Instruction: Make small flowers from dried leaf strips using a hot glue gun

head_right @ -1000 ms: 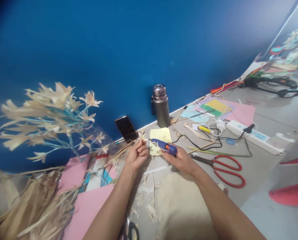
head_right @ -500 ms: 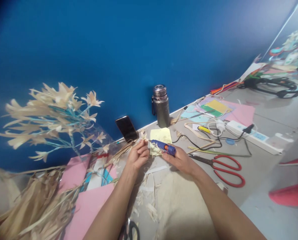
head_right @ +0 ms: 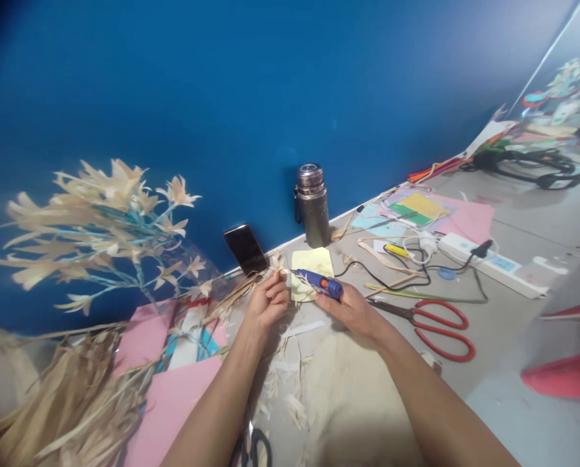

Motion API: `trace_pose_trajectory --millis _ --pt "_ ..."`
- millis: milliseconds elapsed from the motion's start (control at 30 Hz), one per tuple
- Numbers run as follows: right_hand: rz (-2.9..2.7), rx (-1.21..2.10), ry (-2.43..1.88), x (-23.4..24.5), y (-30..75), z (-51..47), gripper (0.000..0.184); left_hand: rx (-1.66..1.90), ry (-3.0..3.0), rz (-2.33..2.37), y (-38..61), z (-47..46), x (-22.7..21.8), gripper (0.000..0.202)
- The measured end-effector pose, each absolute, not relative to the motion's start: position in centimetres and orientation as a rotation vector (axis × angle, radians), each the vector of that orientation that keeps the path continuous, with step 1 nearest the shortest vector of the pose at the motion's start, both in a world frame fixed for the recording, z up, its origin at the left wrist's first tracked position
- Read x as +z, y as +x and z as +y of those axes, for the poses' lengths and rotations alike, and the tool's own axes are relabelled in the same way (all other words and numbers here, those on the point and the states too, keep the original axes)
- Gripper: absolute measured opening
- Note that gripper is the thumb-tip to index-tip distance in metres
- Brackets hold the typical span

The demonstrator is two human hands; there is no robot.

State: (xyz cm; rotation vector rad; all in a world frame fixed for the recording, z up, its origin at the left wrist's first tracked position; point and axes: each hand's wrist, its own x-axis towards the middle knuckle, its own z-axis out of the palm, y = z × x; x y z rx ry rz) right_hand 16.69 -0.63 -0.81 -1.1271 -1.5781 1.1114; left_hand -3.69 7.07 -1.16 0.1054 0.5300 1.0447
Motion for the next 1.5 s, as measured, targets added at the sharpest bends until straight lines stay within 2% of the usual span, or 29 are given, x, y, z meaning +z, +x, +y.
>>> trace_pose_trajectory --millis 1500 --pt "-1.622 1.058 -1.133 -0.36 16.17 -0.91 0.031 1.046 0.136 0.551 -3.61 7.12 -1.6 0.017"
